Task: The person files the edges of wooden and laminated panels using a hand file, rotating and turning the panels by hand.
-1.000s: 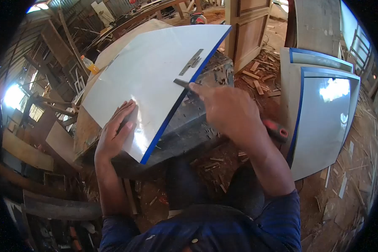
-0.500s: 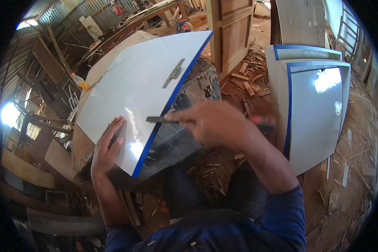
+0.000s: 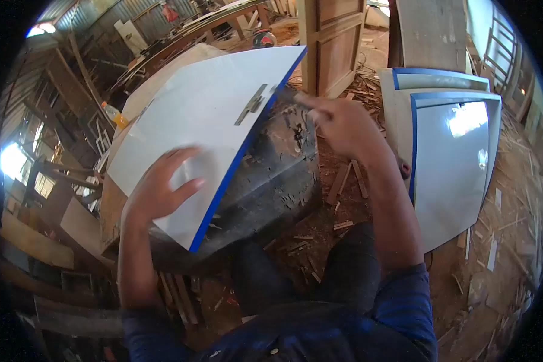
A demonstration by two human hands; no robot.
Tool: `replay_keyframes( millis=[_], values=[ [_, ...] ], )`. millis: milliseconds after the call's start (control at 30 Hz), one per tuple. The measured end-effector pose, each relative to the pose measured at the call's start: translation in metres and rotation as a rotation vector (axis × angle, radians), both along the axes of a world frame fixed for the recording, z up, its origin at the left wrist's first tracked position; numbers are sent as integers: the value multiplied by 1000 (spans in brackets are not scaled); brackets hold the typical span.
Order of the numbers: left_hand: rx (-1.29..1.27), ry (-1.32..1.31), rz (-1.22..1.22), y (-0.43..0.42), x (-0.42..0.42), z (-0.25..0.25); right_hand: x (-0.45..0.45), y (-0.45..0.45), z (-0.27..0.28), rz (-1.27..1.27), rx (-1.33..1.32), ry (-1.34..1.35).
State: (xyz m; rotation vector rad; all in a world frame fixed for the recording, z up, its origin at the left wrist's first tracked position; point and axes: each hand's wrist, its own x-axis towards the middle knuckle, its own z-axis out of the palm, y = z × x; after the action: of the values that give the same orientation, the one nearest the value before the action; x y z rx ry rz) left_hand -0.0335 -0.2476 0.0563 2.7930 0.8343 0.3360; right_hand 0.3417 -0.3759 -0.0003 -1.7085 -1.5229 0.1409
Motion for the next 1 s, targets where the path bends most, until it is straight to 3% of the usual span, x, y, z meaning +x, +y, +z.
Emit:
replay_keyframes(
  millis=[67, 133, 233, 333, 433, 533, 667, 767, 867, 1000],
  values=[
    [-13, -8, -204, 10, 45, -1, 10, 6, -20, -102, 246, 110],
    [136, 55, -254, 34, 84, -23, 14, 3, -26, -97, 254, 169],
    [144, 46, -263, 50, 119, -32, 24, -4, -39, -37, 243, 124],
    [39, -29, -295, 50, 122, -37, 26, -5, -40, -16, 215, 68],
    [10, 54, -374, 54, 117, -30, 10, -7, -21, 6, 121, 51],
    [-161, -204, -280, 57, 120, -34, -2, -6, 5, 169, -52, -48],
    [23, -109, -97, 54, 120, -42, -4, 10, 7, 227, -139, -280],
    [43, 8, -108, 48, 118, -44, 20, 39, 13, 5, -195, -177],
    [54, 7, -113, 54, 120, -40, 15, 40, 40, -2, -368, -253],
    [26, -8, -113, 49, 120, -39, 15, 40, 39, 63, -338, -258]
  ],
)
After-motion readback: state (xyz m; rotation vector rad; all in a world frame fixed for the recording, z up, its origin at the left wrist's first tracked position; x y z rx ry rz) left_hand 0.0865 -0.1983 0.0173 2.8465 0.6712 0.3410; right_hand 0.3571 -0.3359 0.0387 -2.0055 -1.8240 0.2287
